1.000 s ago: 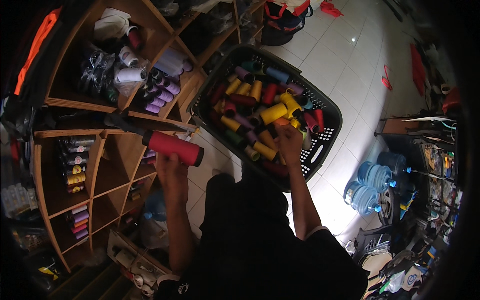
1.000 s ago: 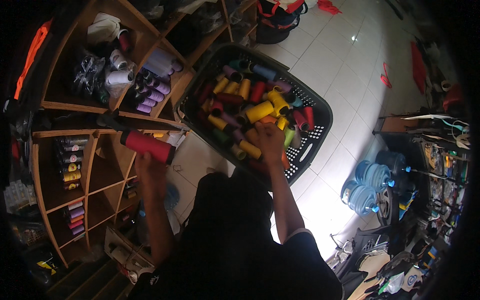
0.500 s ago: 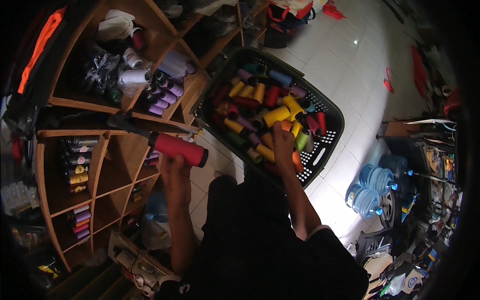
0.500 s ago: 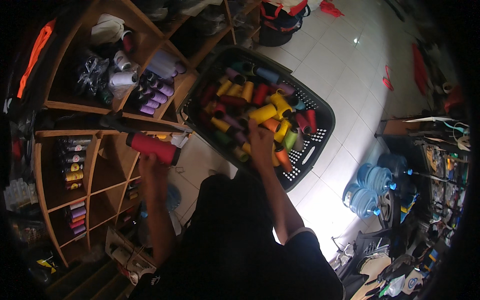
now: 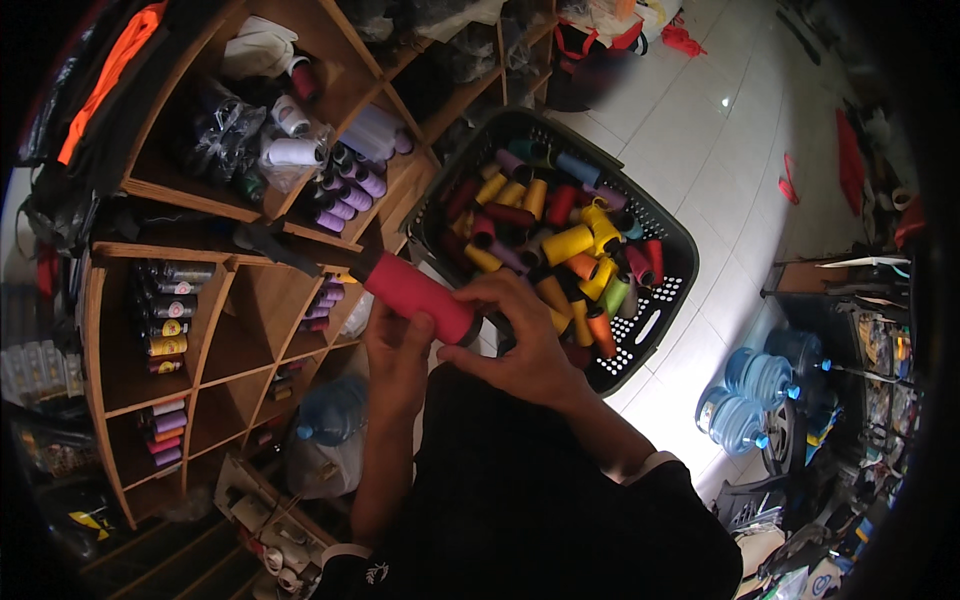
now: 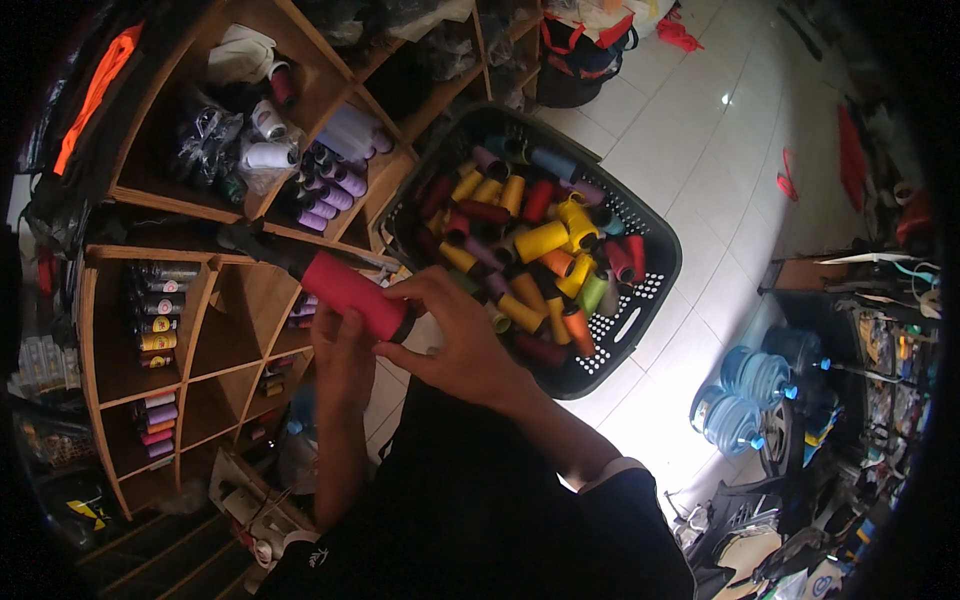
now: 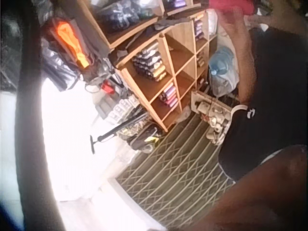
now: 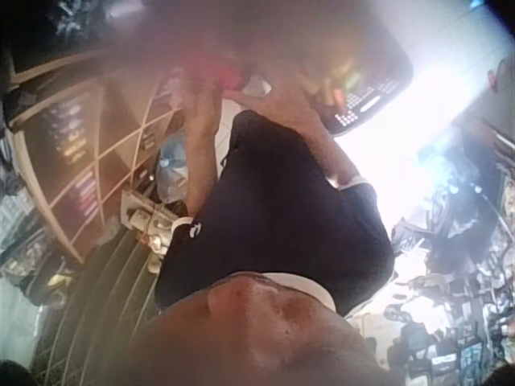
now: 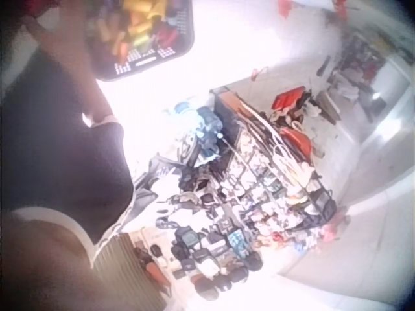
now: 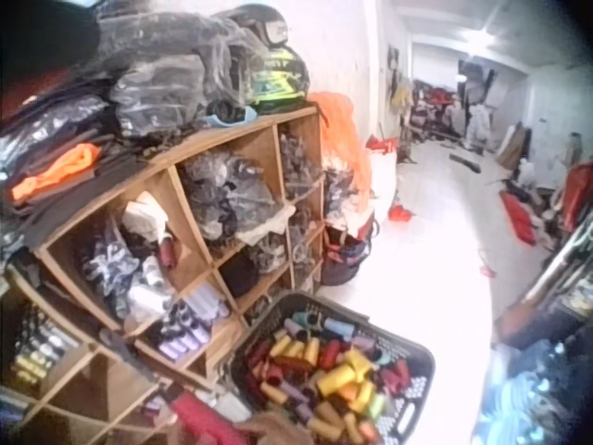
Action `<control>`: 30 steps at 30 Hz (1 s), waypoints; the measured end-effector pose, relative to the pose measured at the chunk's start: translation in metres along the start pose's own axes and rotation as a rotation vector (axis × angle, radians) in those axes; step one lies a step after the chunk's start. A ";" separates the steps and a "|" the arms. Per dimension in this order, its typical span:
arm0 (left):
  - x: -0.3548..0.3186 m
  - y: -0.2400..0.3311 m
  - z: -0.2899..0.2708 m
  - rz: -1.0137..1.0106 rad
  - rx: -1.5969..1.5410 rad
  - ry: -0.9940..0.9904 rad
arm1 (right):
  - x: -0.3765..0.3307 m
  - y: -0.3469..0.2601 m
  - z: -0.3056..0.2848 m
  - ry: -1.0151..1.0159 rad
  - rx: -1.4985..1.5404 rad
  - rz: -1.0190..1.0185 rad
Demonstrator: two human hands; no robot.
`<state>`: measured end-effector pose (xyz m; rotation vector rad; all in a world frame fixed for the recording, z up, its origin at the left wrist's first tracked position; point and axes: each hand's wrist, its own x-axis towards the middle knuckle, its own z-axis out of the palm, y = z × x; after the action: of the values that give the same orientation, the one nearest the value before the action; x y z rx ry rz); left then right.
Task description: The person picks up spools of thread from a black basket, briefly handles each one, and places them into a wooden shelf. The person repeats this process for several spools of different colors.
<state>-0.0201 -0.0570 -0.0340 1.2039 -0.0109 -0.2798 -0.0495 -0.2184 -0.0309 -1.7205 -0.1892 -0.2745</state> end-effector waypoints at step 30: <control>0.009 0.006 0.003 0.029 -0.089 -0.051 | -0.003 -0.002 -0.001 0.145 -0.161 -0.132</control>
<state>-0.0106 -0.0594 -0.0287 1.1069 -0.0595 -0.2826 -0.0535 -0.2193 -0.0295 -1.8422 -0.1783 -0.5227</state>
